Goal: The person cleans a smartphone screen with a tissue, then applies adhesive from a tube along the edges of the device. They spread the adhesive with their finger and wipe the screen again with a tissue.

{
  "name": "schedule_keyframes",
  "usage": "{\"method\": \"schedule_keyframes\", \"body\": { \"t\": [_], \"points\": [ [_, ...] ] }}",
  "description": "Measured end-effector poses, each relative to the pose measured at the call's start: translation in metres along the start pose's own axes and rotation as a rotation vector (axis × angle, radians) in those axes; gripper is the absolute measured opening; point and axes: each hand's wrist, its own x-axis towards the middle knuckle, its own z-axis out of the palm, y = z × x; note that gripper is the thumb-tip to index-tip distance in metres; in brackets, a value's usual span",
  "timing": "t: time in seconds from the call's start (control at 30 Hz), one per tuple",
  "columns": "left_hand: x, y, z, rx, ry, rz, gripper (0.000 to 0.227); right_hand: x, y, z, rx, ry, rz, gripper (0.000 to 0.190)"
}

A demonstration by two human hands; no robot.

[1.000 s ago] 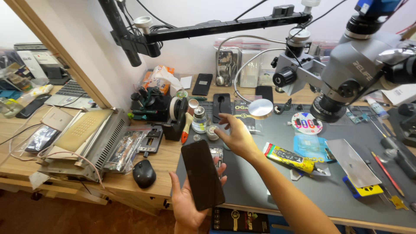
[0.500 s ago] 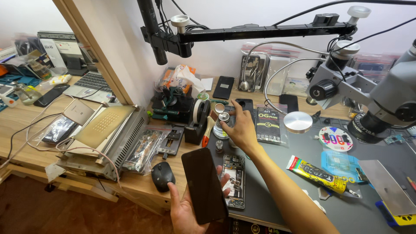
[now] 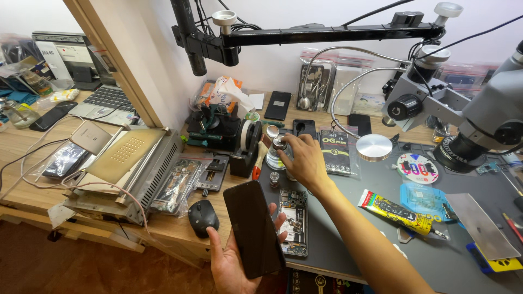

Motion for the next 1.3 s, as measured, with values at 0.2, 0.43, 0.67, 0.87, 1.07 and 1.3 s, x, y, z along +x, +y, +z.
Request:
{"method": "schedule_keyframes", "body": {
  "t": [0.2, 0.43, 0.67, 0.87, 1.07, 1.3],
  "points": [
    [0.000, 0.002, 0.002, -0.001, 0.029, -0.004, 0.094, 0.000, -0.005, -0.018, -0.161, 0.174, -0.265, 0.025],
    [-0.001, 0.005, 0.003, 0.020, -0.014, -0.002, 0.091, 0.005, -0.003, -0.024, -0.217, 0.151, -0.314, 0.021],
    [-0.001, -0.001, 0.004, 0.008, 0.036, -0.004, 0.092, 0.006, 0.000, -0.027, -0.235, 0.145, -0.346, 0.018],
    [0.001, -0.013, -0.001, -0.050, 0.054, -0.128, 0.095, -0.024, -0.017, -0.072, 0.148, -0.018, -0.036, 0.024],
    [0.006, -0.047, -0.002, -0.062, 0.207, -0.360, 0.102, -0.101, -0.001, -0.142, 0.339, -0.119, 0.443, 0.026],
    [0.015, -0.105, 0.007, 0.012, 0.421, -0.559, 0.104, -0.151, 0.037, -0.205, 0.479, -0.074, 0.707, 0.015]
  ]
}}
